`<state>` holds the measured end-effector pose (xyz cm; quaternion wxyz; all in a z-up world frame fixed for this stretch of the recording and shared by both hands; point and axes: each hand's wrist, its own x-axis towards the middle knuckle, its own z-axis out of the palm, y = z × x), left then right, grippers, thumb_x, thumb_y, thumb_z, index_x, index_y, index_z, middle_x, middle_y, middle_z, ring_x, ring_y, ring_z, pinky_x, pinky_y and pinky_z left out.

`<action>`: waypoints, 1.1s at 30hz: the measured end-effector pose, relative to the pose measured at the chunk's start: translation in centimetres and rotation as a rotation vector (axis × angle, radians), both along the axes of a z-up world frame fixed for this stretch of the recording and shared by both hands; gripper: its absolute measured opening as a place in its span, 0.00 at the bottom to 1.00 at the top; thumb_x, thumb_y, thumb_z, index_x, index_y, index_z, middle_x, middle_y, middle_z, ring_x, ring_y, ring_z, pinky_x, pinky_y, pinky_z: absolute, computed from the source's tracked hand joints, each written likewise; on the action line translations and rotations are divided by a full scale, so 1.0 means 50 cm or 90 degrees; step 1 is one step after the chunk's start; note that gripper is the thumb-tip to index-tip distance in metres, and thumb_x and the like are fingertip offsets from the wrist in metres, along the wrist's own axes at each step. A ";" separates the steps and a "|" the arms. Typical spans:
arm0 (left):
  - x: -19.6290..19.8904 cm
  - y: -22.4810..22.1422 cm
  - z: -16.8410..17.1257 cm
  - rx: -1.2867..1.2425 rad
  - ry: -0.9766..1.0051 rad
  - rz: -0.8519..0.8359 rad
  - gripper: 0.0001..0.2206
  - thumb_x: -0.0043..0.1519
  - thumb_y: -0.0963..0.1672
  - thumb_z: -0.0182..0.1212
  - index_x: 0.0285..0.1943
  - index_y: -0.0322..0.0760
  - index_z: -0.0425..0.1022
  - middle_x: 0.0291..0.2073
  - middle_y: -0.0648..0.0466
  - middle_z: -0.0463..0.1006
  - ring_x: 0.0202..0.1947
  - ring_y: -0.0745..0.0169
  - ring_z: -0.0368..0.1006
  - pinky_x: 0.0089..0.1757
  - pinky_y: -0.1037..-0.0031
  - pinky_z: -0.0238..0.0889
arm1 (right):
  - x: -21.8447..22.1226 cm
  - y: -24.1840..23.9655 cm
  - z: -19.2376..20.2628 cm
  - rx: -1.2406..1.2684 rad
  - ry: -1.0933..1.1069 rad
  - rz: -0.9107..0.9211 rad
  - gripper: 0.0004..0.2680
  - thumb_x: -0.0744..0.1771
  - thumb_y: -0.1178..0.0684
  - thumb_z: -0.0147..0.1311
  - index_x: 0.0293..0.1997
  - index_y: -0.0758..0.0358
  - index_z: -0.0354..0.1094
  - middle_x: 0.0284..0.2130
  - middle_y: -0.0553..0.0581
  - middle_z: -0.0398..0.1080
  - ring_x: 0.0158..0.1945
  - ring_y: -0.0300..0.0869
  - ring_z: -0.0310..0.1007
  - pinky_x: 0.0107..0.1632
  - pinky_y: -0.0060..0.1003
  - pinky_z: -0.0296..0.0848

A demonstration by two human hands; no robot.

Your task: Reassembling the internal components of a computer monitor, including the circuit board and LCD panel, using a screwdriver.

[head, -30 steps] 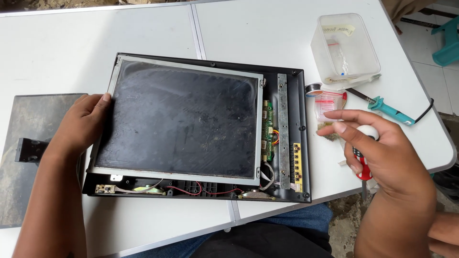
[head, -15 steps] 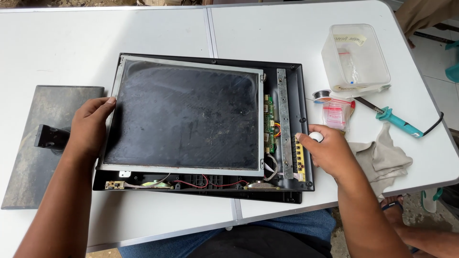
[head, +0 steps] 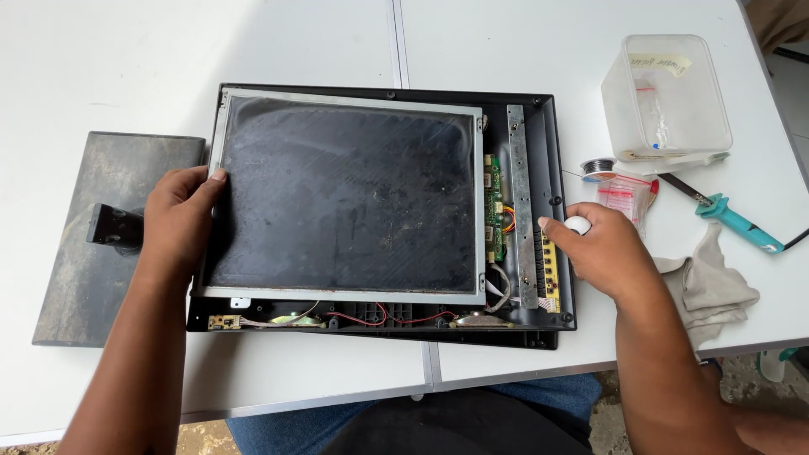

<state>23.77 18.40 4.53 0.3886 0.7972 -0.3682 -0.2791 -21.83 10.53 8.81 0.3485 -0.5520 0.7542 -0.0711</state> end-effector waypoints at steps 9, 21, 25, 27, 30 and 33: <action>-0.014 -0.014 0.003 0.018 0.005 -0.051 0.22 0.64 0.52 0.58 0.61 0.37 0.75 0.53 0.60 0.70 0.54 0.67 0.67 0.53 0.73 0.57 | -0.024 0.037 -0.004 0.092 -0.032 -0.062 0.13 0.68 0.40 0.55 0.49 0.55 0.62 0.23 0.60 0.61 0.25 0.49 0.67 0.28 0.39 0.55; -0.012 0.000 -0.012 -0.010 0.037 0.024 0.19 0.61 0.52 0.60 0.56 0.41 0.79 0.52 0.60 0.72 0.56 0.68 0.69 0.56 0.75 0.57 | -0.012 -0.080 -0.082 -0.084 -0.095 -0.088 0.11 0.65 0.47 0.63 0.45 0.57 0.67 0.17 0.52 0.54 0.17 0.42 0.52 0.21 0.38 0.51; -0.015 0.009 -0.043 -0.025 -0.018 0.043 0.15 0.65 0.54 0.56 0.41 0.41 0.74 0.49 0.56 0.68 0.49 0.65 0.66 0.53 0.73 0.57 | -0.015 -0.158 -0.107 -0.109 -0.123 -0.082 0.11 0.64 0.46 0.67 0.37 0.52 0.65 0.18 0.47 0.53 0.16 0.39 0.52 0.20 0.34 0.52; -0.022 0.009 -0.043 -0.037 -0.007 0.057 0.15 0.65 0.53 0.56 0.43 0.40 0.74 0.50 0.55 0.68 0.51 0.64 0.66 0.54 0.72 0.57 | 0.000 -0.173 -0.083 -0.093 -0.096 -0.064 0.11 0.65 0.45 0.66 0.40 0.52 0.65 0.20 0.48 0.55 0.18 0.40 0.53 0.22 0.36 0.53; -0.025 0.013 -0.043 -0.050 -0.002 0.071 0.15 0.65 0.53 0.56 0.43 0.41 0.75 0.50 0.55 0.69 0.53 0.64 0.67 0.56 0.72 0.57 | 0.015 -0.180 -0.062 -0.071 -0.065 -0.043 0.12 0.65 0.43 0.65 0.43 0.52 0.66 0.20 0.50 0.56 0.19 0.42 0.53 0.25 0.37 0.55; -0.019 0.005 -0.055 -0.061 -0.019 0.058 0.15 0.66 0.53 0.55 0.39 0.41 0.74 0.48 0.53 0.69 0.52 0.63 0.67 0.56 0.72 0.57 | 0.018 -0.175 -0.054 -0.069 -0.059 -0.047 0.11 0.66 0.42 0.64 0.42 0.51 0.66 0.19 0.50 0.54 0.21 0.42 0.54 0.24 0.37 0.52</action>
